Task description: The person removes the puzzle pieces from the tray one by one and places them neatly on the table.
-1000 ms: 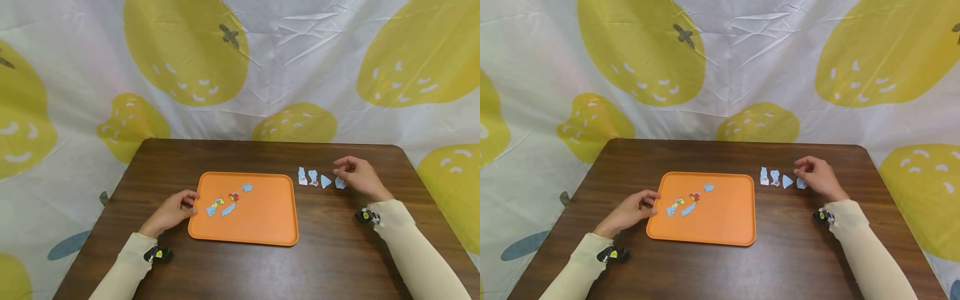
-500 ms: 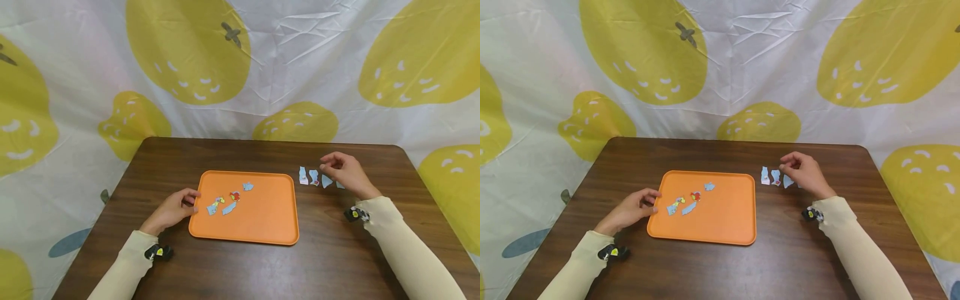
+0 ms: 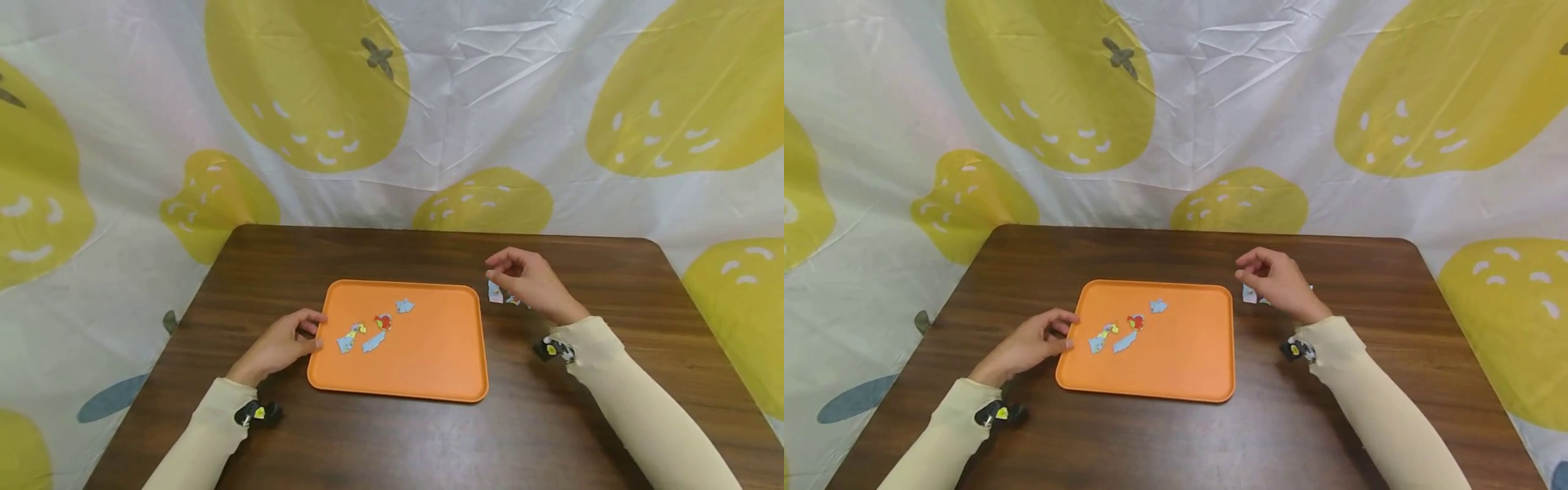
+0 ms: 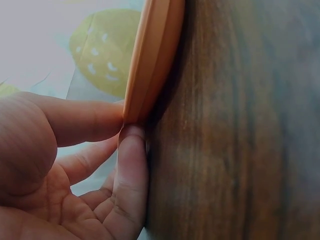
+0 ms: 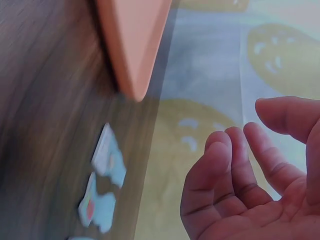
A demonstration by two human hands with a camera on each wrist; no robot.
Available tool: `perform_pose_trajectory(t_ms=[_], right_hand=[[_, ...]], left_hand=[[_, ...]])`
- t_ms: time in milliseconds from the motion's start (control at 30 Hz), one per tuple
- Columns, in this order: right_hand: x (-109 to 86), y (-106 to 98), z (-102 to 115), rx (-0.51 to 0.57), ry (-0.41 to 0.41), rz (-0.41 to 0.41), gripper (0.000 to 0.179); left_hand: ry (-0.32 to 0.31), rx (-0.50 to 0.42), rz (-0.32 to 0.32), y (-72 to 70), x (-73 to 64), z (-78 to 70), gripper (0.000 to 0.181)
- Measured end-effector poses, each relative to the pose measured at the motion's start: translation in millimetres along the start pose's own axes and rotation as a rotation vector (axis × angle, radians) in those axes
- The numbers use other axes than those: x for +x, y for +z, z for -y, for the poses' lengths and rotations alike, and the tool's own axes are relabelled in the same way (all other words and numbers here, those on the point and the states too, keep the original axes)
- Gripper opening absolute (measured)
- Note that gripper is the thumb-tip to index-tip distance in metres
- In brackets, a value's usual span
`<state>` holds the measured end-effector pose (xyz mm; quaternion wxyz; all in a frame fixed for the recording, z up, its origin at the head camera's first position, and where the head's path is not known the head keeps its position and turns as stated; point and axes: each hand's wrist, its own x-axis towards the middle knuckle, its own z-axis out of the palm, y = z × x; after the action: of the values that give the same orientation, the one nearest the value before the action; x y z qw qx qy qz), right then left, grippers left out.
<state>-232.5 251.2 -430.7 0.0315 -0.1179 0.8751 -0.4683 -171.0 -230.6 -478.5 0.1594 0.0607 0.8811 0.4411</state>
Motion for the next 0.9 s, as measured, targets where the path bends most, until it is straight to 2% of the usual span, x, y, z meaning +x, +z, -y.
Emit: perform_pose_trajectory(t_ms=[267, 733, 900], right_hand=[[8.3, 24.0, 17.6, -0.026, -0.056, 0.024, 0.025], [23.3, 68.8, 38.6, 0.059, -0.073, 0.122, 0.026], [31.1, 85.2, 41.1, 0.035, -0.107, 0.150, 0.026]], left_hand=[[0.005, -0.007, 0.005, -0.9, 0.3, 0.3, 0.041], [0.023, -0.038, 0.018, -0.7, -0.7, 4.4, 0.043], [0.023, -0.038, 0.017, -1.1, 0.0, 3.6, 0.043]])
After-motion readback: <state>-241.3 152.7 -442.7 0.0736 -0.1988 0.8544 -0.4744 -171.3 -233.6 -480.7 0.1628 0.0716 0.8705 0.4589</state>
